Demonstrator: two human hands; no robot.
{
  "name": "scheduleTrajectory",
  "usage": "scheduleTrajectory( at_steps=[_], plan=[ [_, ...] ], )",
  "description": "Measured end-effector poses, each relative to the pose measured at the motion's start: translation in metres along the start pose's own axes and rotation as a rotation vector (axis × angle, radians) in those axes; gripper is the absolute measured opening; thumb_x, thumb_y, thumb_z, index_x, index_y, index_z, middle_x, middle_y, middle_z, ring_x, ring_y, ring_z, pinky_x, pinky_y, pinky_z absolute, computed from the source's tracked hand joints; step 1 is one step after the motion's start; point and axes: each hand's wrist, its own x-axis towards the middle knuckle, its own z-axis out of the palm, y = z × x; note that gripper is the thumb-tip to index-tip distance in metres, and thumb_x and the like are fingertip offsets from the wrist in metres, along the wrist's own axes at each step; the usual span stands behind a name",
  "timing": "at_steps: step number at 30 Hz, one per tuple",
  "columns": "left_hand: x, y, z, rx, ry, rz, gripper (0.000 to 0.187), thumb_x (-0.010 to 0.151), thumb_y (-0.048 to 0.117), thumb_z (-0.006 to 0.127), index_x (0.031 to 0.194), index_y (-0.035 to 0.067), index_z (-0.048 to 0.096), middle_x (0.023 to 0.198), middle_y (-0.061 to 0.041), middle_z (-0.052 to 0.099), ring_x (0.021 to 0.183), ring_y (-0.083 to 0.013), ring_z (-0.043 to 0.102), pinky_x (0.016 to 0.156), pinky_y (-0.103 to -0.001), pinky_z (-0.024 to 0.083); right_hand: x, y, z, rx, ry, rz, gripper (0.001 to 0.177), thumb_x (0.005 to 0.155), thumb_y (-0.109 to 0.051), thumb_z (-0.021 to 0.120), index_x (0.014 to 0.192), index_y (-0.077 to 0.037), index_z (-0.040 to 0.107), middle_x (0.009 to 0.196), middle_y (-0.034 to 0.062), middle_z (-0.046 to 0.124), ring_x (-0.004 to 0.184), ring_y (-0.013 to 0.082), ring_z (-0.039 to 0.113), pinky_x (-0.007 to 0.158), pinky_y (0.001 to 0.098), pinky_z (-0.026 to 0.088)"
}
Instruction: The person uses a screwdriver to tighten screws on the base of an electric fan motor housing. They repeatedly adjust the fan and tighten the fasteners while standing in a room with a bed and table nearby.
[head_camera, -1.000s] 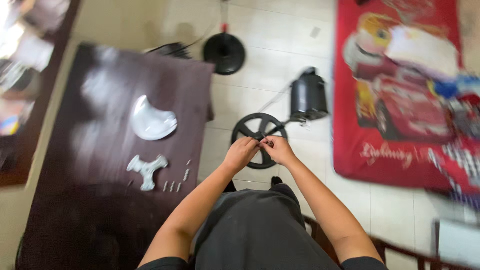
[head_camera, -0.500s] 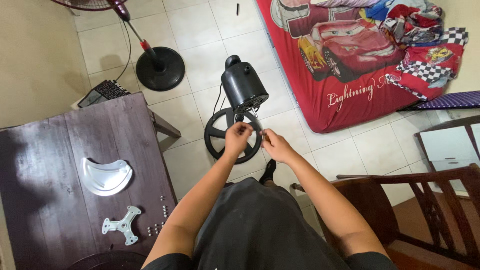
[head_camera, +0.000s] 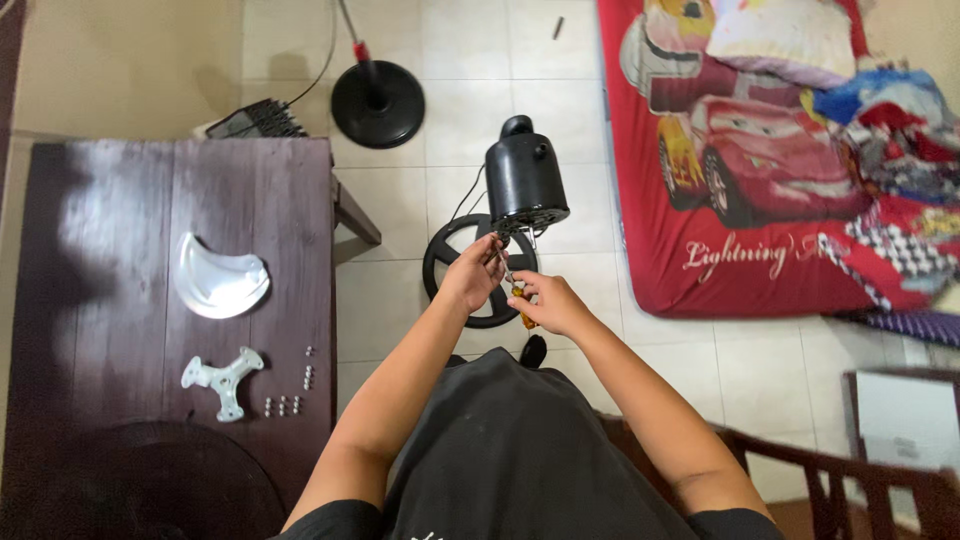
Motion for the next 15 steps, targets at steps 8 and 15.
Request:
scheduleTrajectory(
  at_steps=[8, 15],
  plan=[
    [0.001, -0.013, -0.006, -0.045, 0.014, 0.097, 0.015, 0.101, 0.026, 0.062, 0.110, 0.014, 0.068, 0.104, 0.004, 0.070, 0.102, -0.0118, 0.067, 0.087, -0.025, 0.055, 0.010, 0.001, -0.014, -0.055, -0.072, -0.024, 0.052, 0.085, -0.029, 0.078, 0.132, -0.009, 0.066, 0.090, 0.0116, 0.080, 0.052, 0.0130, 0.065, 0.054, 0.0291, 0.052],
    [0.007, -0.023, -0.014, -0.053, 0.018, 0.102, 0.015, 0.102, 0.025, 0.062, 0.110, 0.013, 0.067, 0.105, 0.002, 0.070, 0.104, -0.0125, 0.068, 0.086, -0.024, 0.055, 0.008, 0.008, -0.018, -0.042, -0.080, -0.040, 0.054, 0.084, -0.031, 0.079, 0.132, -0.008, 0.066, 0.090, 0.0102, 0.080, 0.053, 0.0135, 0.065, 0.055, 0.0290, 0.052]
  ],
)
